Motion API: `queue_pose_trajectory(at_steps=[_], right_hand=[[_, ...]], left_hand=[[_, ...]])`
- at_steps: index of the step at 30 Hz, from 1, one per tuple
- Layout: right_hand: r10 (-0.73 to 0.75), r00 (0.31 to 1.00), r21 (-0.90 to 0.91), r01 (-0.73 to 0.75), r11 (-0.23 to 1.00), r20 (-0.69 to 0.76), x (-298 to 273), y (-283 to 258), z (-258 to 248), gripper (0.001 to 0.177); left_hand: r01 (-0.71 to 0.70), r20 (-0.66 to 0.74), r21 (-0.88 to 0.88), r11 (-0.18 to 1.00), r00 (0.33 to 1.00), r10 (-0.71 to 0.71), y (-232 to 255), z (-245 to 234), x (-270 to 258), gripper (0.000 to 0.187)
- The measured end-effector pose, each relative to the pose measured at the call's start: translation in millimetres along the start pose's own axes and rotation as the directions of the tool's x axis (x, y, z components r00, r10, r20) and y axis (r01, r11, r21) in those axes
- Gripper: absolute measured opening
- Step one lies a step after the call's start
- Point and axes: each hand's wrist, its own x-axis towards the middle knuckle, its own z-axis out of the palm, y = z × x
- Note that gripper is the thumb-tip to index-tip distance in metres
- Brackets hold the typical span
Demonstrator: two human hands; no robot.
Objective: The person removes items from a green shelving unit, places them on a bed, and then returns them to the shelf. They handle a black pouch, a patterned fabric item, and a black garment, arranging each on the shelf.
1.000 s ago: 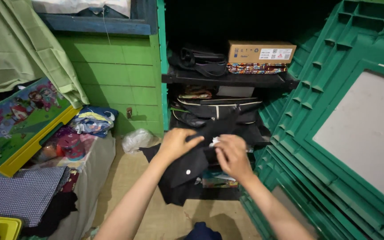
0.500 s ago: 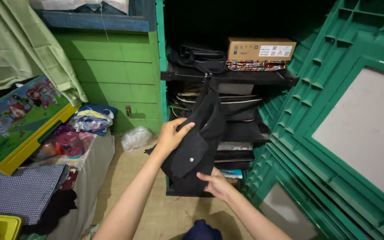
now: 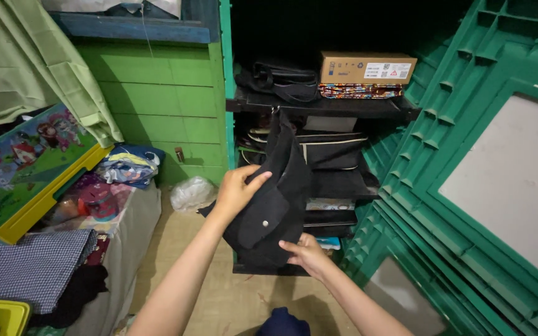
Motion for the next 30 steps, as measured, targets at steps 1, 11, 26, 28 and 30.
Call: queue_pose_trajectory(at_steps=[1, 11, 26, 28, 30], right_hand=[[0.0, 1.0, 0.0, 0.0, 1.0, 0.001, 3.9, 5.1, -2.5, 0.018], [0.136, 0.986, 0.098, -0.146, 0.984, 0.101, -0.4, 12.9, 5.7, 0.04], [-0.352, 0.921, -0.536, 0.214, 0.816, -0.169, 26.5, -17.9, -85.2, 0.134], [-0.717, 0.693, -0.664, 0.501, 0.555, -0.076, 16.5, -53.7, -80.9, 0.141], [-0.868, 0.439, -0.845, 0.533, 0.044, 0.232, -18.2, -105.4, -42.1, 0.166]], left_hand=[[0.001, 0.0, 0.001, 1.0, 1.0, -0.001, 0.0, 0.6, -0.6, 0.02], [-0.082, -0.071, 0.111, 0.99, 0.993, 0.09, 15.1, 7.3, 1.1, 0.028], [-0.492, 0.348, 0.417, 0.764, 0.863, 0.366, 28.1, -9.7, 4.4, 0.031], [-0.572, 0.47, 0.477, 0.668, 0.807, 0.356, 20.5, -10.8, 6.1, 0.029], [-0.677, 0.54, 0.466, 0.57, 0.728, 0.423, 7.8, -3.7, 5.1, 0.025]])
